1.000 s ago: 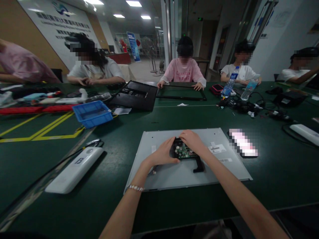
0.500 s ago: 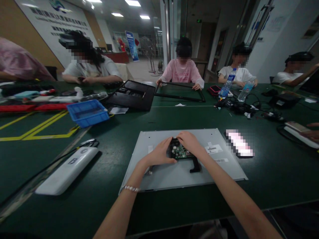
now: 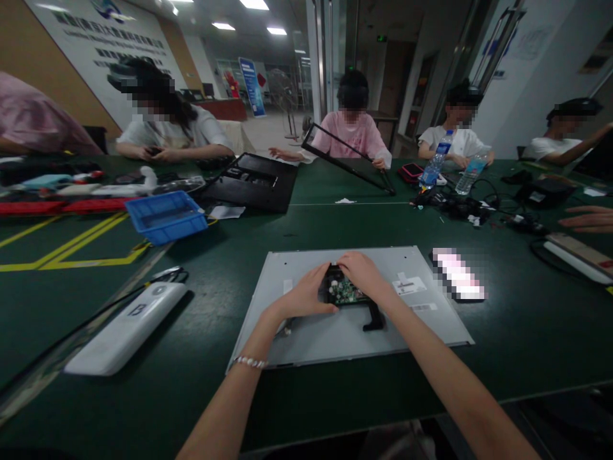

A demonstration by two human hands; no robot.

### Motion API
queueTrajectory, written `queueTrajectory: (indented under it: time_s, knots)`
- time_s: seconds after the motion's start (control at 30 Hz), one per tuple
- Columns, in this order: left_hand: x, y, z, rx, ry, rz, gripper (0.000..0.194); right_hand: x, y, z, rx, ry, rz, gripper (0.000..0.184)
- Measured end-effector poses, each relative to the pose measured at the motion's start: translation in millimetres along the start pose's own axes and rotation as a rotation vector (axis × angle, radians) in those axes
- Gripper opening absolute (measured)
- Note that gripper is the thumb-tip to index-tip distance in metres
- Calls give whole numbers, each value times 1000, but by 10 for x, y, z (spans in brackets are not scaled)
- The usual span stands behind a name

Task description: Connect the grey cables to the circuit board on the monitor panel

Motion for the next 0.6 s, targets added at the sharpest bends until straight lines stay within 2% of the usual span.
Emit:
queueTrajectory:
  time_s: [0.3,0.5,0.6]
  knots:
    - [-27,8,17,3,1,9,107,-13,-32,-6,-2,-5,0,27]
    - [-9,-1,21,18,36,0,107,-12,-135,-20,105,28,-27,27]
    - [-8,-5,15,6,16,-5,107,-13,-89,-17,56,20,-21,27]
Point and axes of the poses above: each hand's wrist, its own z-axis towards the middle knuckle, its own y-axis out of the palm, x = y × z, the point moved 6 cm from there along z, towards the middle knuckle, and after that the axes turned 1 degree about -y, right-handed, at the moved point
